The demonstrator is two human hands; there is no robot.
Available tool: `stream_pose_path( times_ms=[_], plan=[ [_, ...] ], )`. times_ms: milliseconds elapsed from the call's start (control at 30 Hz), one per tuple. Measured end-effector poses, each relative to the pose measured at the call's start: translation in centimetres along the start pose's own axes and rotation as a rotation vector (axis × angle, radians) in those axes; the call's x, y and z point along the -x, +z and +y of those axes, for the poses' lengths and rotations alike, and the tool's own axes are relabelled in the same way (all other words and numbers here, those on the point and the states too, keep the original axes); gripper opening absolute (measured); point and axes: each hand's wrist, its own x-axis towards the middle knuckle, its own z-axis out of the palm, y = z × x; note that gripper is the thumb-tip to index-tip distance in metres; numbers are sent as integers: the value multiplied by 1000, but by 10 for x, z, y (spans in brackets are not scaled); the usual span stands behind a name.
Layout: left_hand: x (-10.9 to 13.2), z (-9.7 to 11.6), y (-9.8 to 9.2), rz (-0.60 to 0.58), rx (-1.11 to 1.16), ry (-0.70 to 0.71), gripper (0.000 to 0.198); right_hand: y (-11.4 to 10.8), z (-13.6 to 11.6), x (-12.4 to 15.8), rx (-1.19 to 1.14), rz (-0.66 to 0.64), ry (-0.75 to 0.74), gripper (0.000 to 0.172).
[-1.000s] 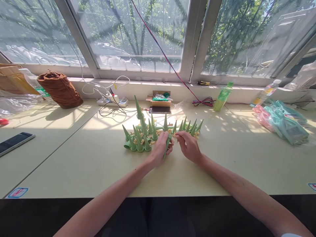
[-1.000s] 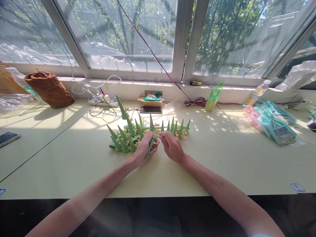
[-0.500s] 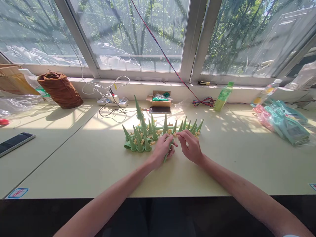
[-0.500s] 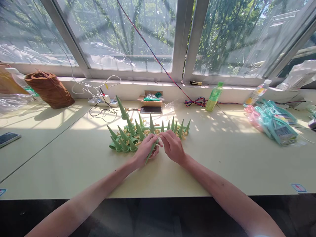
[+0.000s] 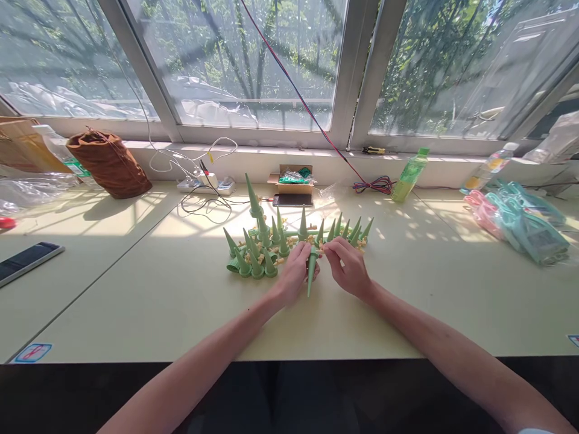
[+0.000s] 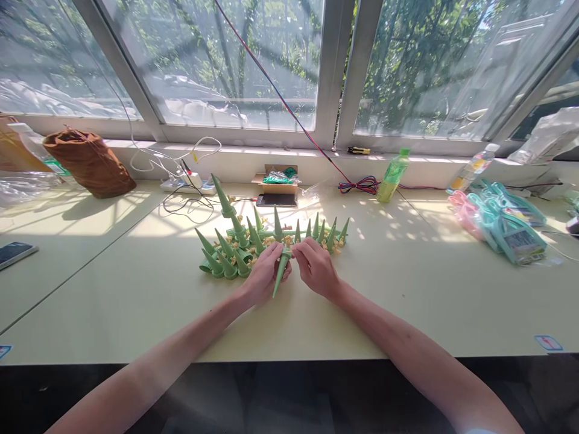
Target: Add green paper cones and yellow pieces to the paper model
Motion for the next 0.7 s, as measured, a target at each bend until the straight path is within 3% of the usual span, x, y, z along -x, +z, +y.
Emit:
stream_pose_path(
  times_ms=[467, 700],
  plan=[
    [2, 6, 2, 145, -158, 106, 38, 2, 4, 2, 33, -86, 2, 22],
    [4, 7, 2, 145, -164, 141, 39, 2, 2, 1, 31, -87, -12, 22]
  ],
)
